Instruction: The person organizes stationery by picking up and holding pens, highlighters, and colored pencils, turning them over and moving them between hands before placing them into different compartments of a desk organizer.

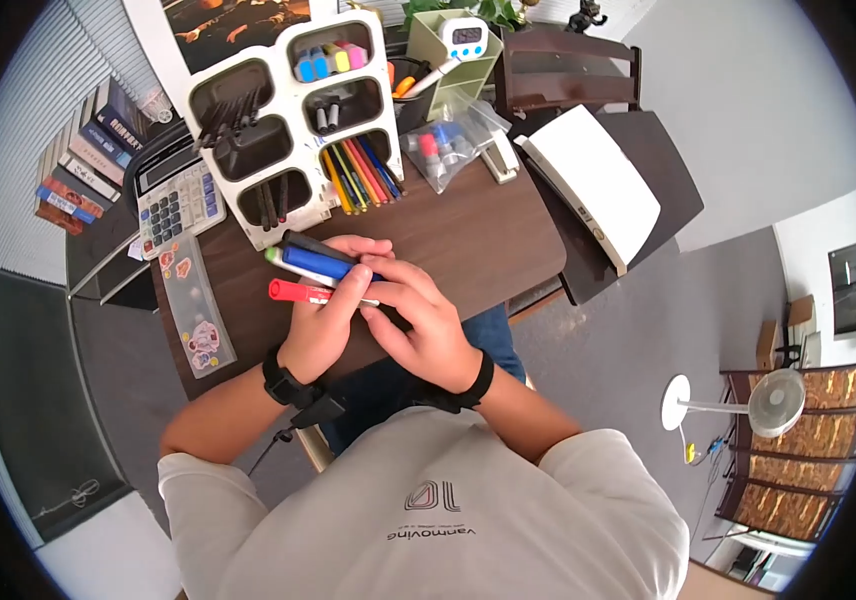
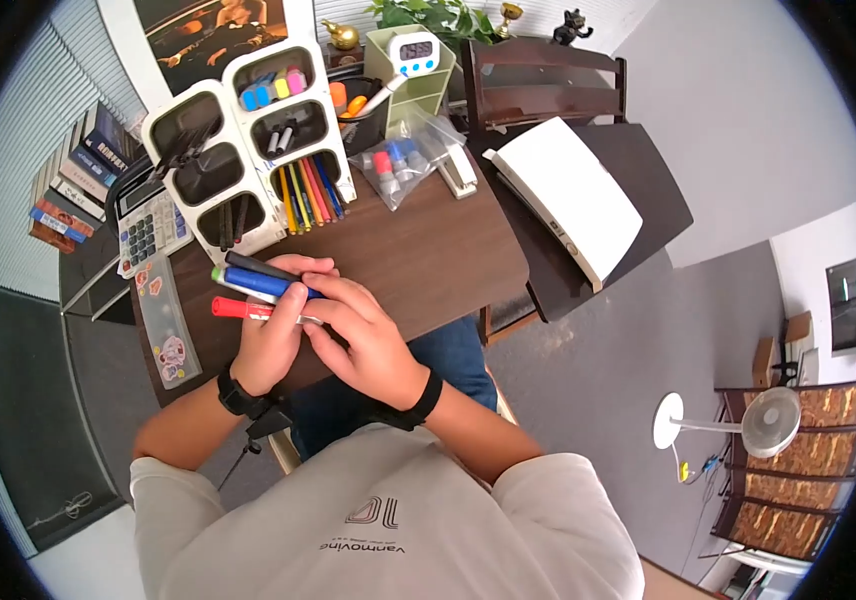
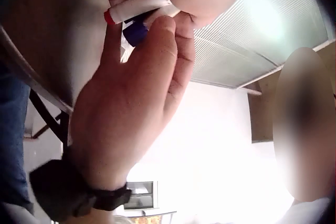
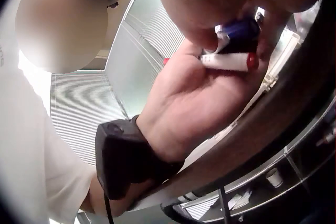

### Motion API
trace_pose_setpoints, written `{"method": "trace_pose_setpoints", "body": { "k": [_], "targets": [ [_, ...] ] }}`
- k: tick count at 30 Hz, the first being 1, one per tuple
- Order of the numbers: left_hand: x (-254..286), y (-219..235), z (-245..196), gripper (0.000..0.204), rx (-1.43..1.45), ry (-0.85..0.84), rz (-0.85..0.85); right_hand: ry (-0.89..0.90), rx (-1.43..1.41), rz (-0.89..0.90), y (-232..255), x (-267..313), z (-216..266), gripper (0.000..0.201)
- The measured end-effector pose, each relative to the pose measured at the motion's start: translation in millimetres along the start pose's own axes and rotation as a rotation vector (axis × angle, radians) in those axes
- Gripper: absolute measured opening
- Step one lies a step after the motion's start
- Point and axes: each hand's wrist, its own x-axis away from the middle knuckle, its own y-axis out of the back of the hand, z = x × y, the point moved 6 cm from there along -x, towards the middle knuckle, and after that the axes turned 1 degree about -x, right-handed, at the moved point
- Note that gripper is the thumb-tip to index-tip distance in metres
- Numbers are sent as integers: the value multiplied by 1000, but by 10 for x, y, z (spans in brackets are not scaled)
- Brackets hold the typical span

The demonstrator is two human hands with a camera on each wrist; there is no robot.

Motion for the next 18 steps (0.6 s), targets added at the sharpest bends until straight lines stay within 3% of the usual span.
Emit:
{"method": "trace_pose_setpoints", "body": {
  "k": [2,4,5,6,9,12,13,16,18],
  "targets": [
    [-29,-65,-73,30,-94,-57,11,52,14,-14,151,-31,-12,30],
    [-27,-70,-139,26,-406,-127,-8,83,72,-30,292,-77,-25,33],
    [-20,-53,-130,23,-458,-13,-29,110,70,-56,350,-121,-11,43],
    [-30,-36,-109,23,-457,-4,-20,99,74,-63,377,-139,26,43],
    [-69,-84,-98,24,-584,-42,120,-96,-127,-26,347,-160,-34,56],
    [-98,-42,-41,21,-750,5,173,-11,-85,111,264,-96,-210,46],
    [-102,-51,-31,21,-756,7,175,-98,-165,100,207,-53,-288,40],
    [-112,-110,-30,29,-790,-56,125,-135,-313,104,159,-11,-341,44],
    [-87,-70,-17,31,-809,-26,-57,-46,-261,113,207,-91,-278,50]
  ]
}}
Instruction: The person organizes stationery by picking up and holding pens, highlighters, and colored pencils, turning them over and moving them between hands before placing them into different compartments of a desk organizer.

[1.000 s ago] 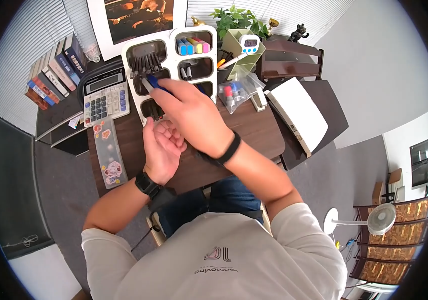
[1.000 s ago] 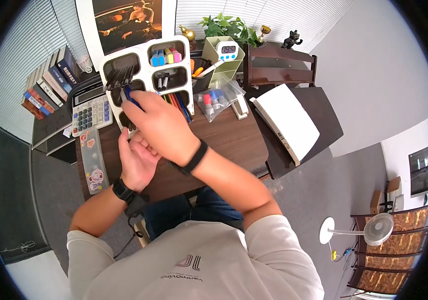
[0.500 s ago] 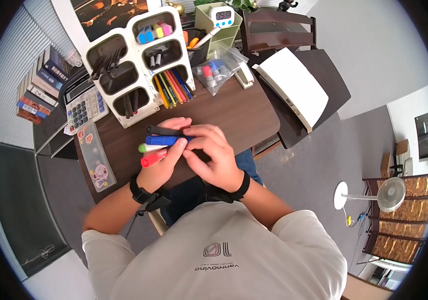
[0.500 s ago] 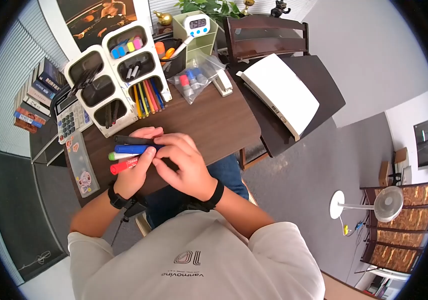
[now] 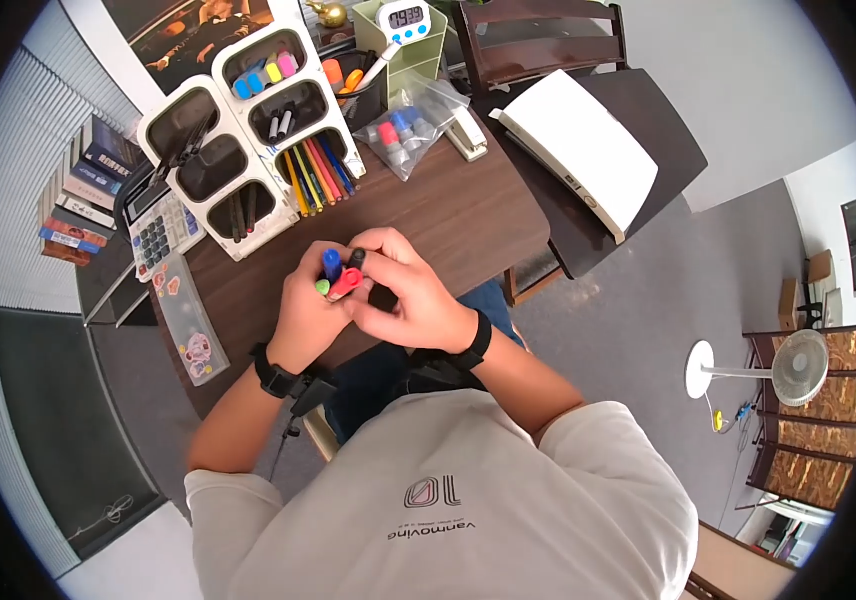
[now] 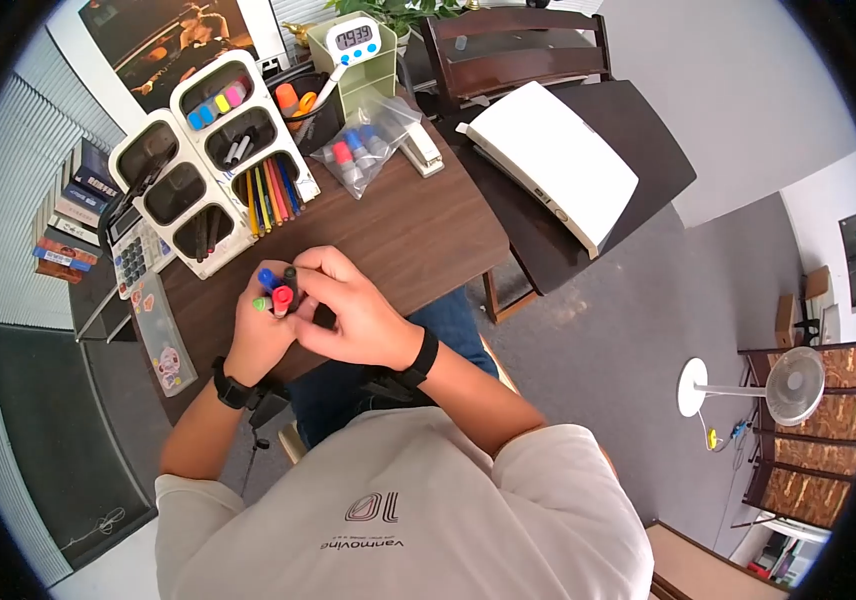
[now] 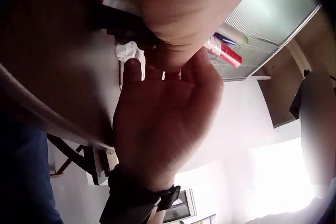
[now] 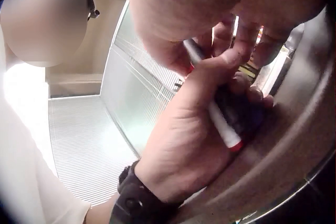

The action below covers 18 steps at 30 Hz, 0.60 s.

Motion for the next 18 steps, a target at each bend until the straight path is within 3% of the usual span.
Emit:
{"method": "trace_pose_setpoints", "body": {
  "k": [2,4,5,6,8,9,12,18],
  "targets": [
    [5,17,-33,33,-33,39,-27,87,56,13,6,-49,60,55],
    [14,-9,-10,39,-1,49,-26,-5,-17,-35,-11,-85,4,62],
    [69,-53,107,39,-62,-54,-39,21,55,-93,13,-78,-56,58],
    [86,-69,79,39,-71,-55,-40,27,49,-96,42,-75,-44,58],
    [99,-78,-3,46,-131,-67,-112,-202,-128,-60,74,-50,-164,39],
    [87,-94,-160,49,-147,-98,-104,-100,-128,-85,92,-56,-182,24],
    [130,-143,-122,55,-163,31,-132,-208,-229,-40,88,5,-346,24],
    [177,-171,-210,69,-195,-4,-193,-144,-252,-44,72,-11,-344,18]
  ]
}}
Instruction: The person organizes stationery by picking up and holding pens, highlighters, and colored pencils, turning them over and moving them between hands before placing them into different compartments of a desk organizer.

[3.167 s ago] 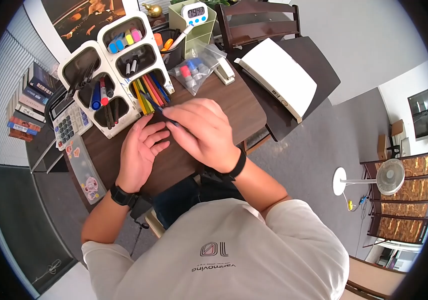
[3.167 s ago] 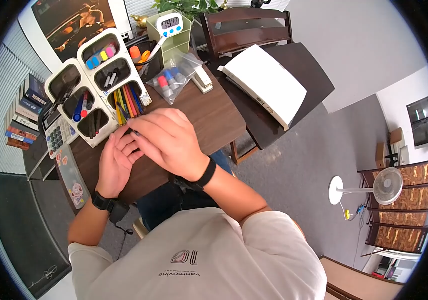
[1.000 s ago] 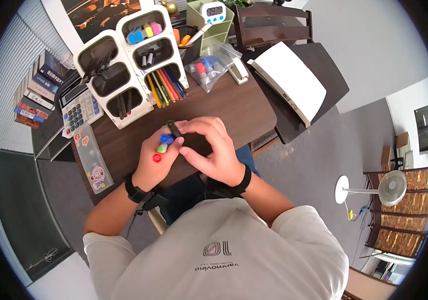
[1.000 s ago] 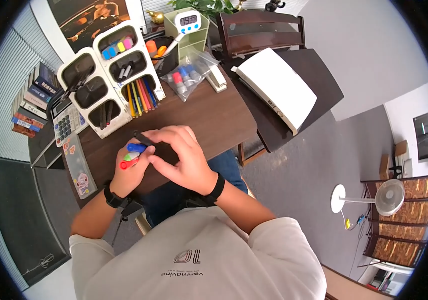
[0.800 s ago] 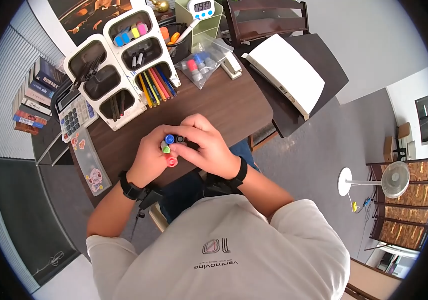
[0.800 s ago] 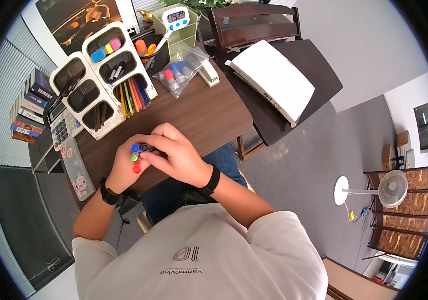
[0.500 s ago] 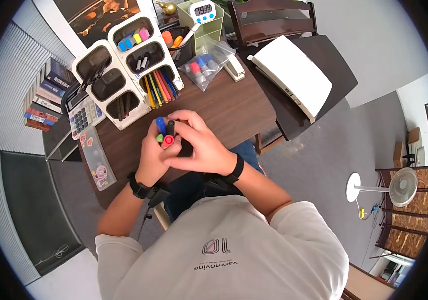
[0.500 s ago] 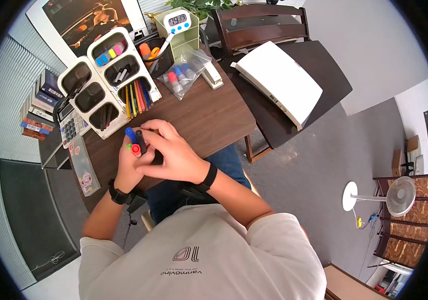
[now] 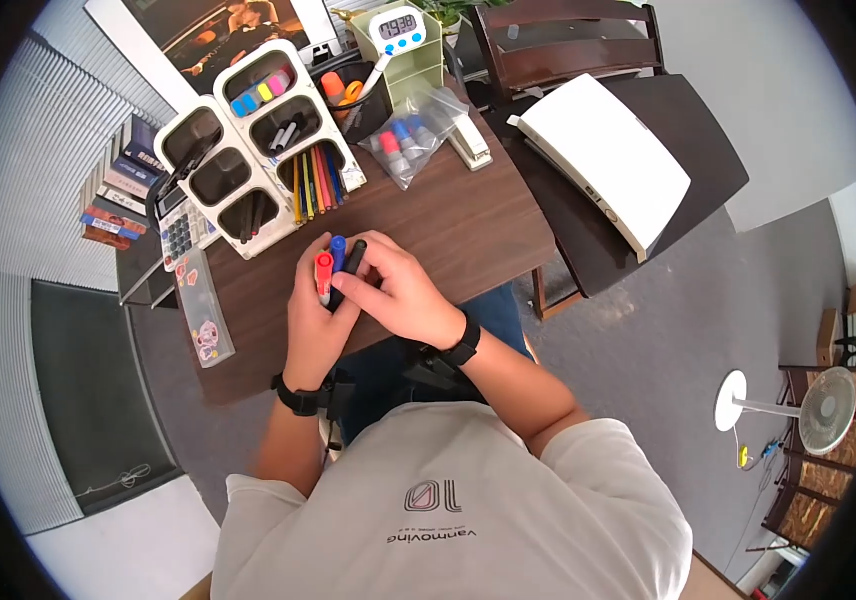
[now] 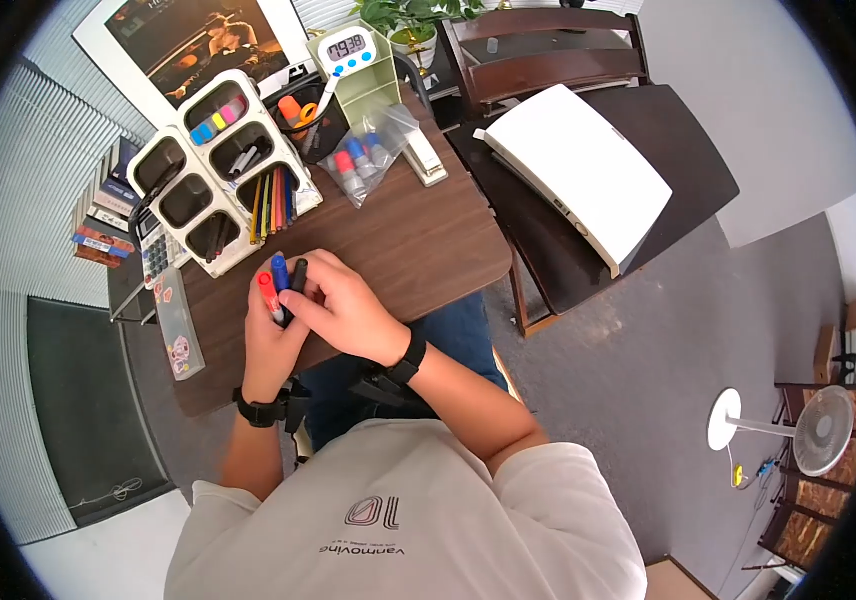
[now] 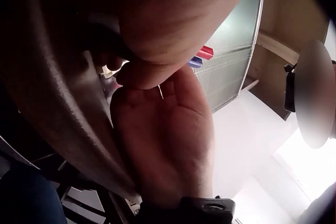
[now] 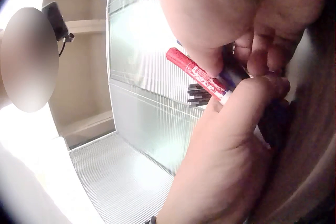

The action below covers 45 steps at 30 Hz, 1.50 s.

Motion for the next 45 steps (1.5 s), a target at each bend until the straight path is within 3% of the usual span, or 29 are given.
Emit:
{"method": "trace_pose_setpoints", "body": {
  "k": [3,7,12,16,19,21,22,24,28,31,32,34,38,43,45],
  "targets": [
    [8,-20,-76,81,64,39,-12,-63,-47,93,-19,-8,138,22],
    [44,-60,43,90,88,112,83,-50,-97,50,-37,10,156,29],
    [91,-107,117,96,-42,-96,116,-142,-107,79,4,10,86,37],
    [73,-122,30,96,-108,-124,129,-139,-123,98,12,11,65,35],
    [85,-76,-42,87,-45,-56,5,-170,-166,49,12,24,13,28],
    [136,24,-78,65,-348,-188,-28,-152,-259,-57,60,0,16,24],
    [176,64,-67,65,-349,-191,-21,-152,-261,-65,67,-10,36,24],
    [274,150,-3,50,-332,-76,-19,-263,-297,-103,79,-7,36,23],
    [380,174,76,35,-218,80,-9,-271,-223,-32,39,-20,26,24],
    [363,156,-9,24,-242,51,25,-233,-263,-6,56,-7,70,24],
    [363,154,-30,24,-237,53,24,-268,-242,46,47,9,58,23],
    [364,157,52,20,11,237,-4,-298,-217,102,24,5,46,23],
    [322,139,-26,20,1,132,-67,-230,-192,59,-10,19,2,25],
    [360,185,29,22,128,340,-10,-267,-264,46,-7,12,56,32],
    [381,174,40,22,154,330,25,-367,-300,20,9,34,33,32]
  ]
}}
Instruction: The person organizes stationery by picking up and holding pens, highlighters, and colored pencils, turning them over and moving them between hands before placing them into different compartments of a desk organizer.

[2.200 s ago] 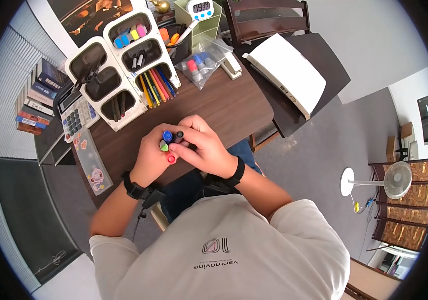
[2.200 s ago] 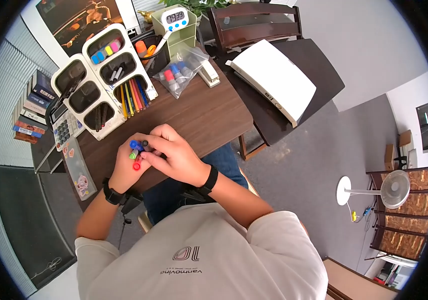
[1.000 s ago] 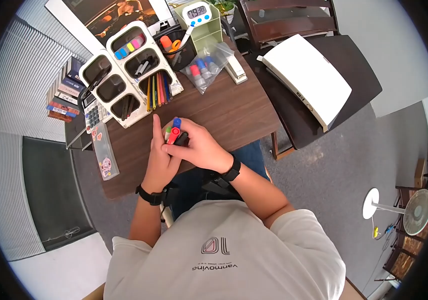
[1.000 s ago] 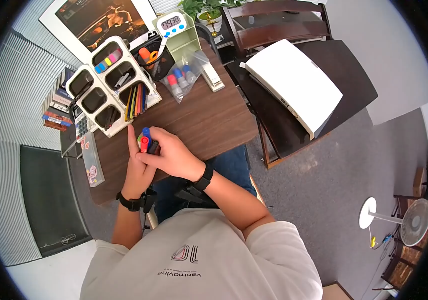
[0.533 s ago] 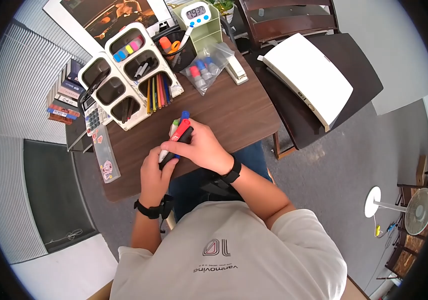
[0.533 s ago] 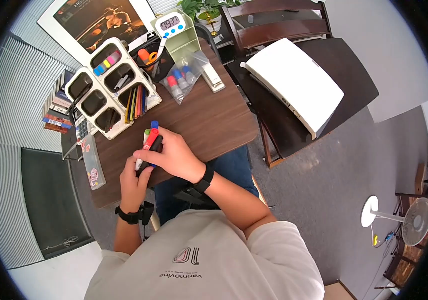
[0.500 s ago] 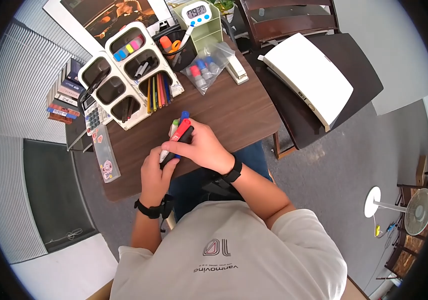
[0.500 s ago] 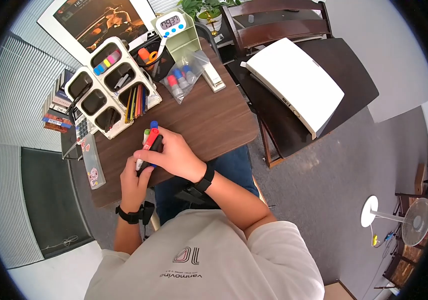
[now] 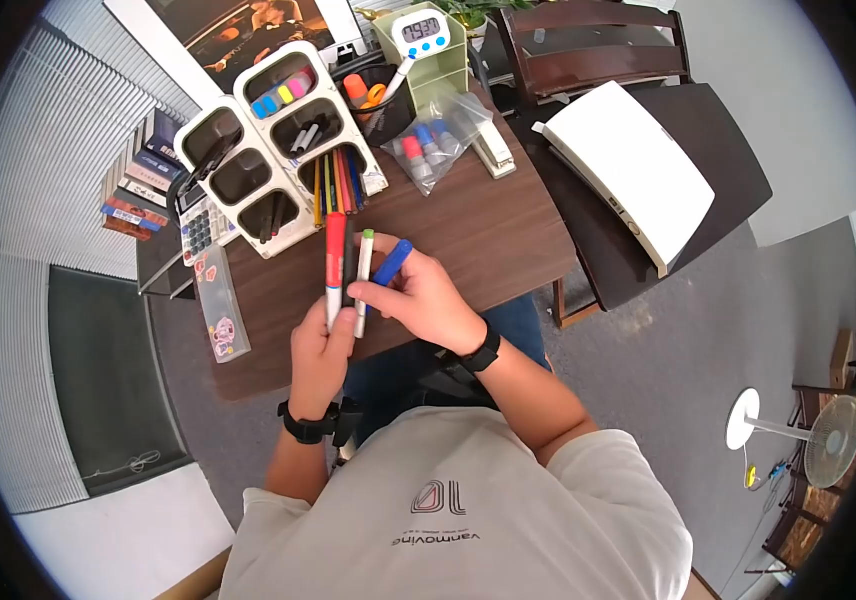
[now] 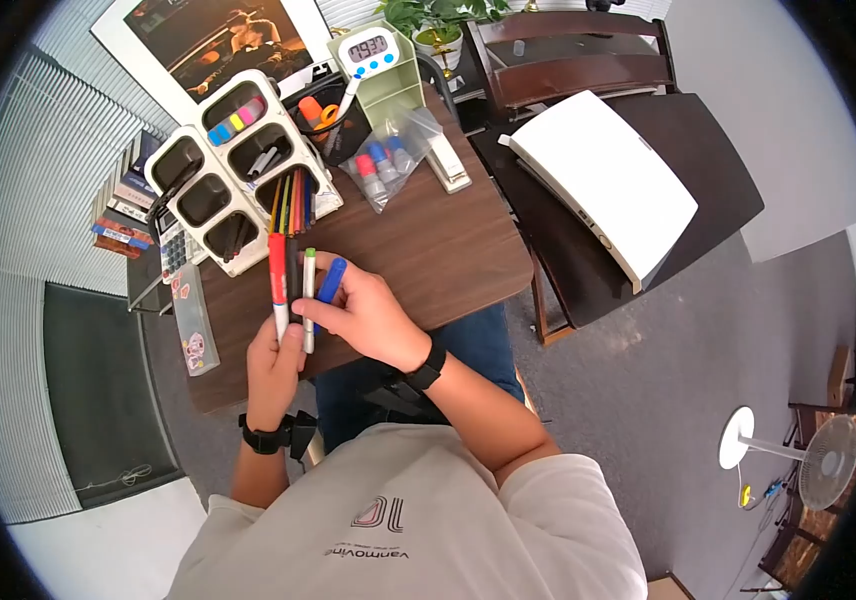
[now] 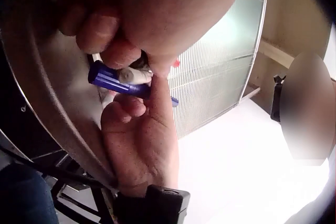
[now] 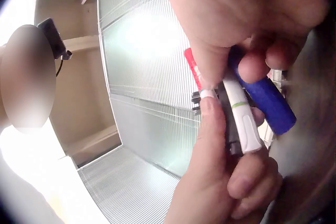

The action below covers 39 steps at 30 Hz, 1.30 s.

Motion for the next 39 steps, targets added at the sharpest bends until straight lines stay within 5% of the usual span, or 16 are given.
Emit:
{"method": "trace_pose_setpoints", "body": {
  "k": [5,10,13,17,21,26,29,35,36,37,39],
  "targets": [
    [18,-43,4,22,67,25,236,63,-11,176,-45,-29,15,24],
    [-2,65,-35,40,-8,62,118,63,52,110,10,-10,-22,16],
    [-71,325,-73,59,243,196,-55,90,61,51,32,-24,-13,16],
    [-458,640,-259,55,602,204,-104,55,95,63,9,-11,0,15],
    [-901,735,-299,46,932,357,51,112,91,24,7,-9,36,18],
    [-1218,749,-204,40,1223,331,268,135,78,12,7,-5,15,18],
    [-1250,729,-223,43,1308,335,183,128,88,19,0,11,34,18],
    [-987,668,-303,47,1129,326,76,124,111,21,-8,9,21,17],
    [-912,651,-188,47,1130,290,243,126,80,14,-7,0,30,17],
    [-723,595,-101,44,879,286,10,129,79,13,-5,-7,20,17],
    [-303,394,-293,33,103,102,236,130,53,-5,19,-4,-28,17]
  ]
}}
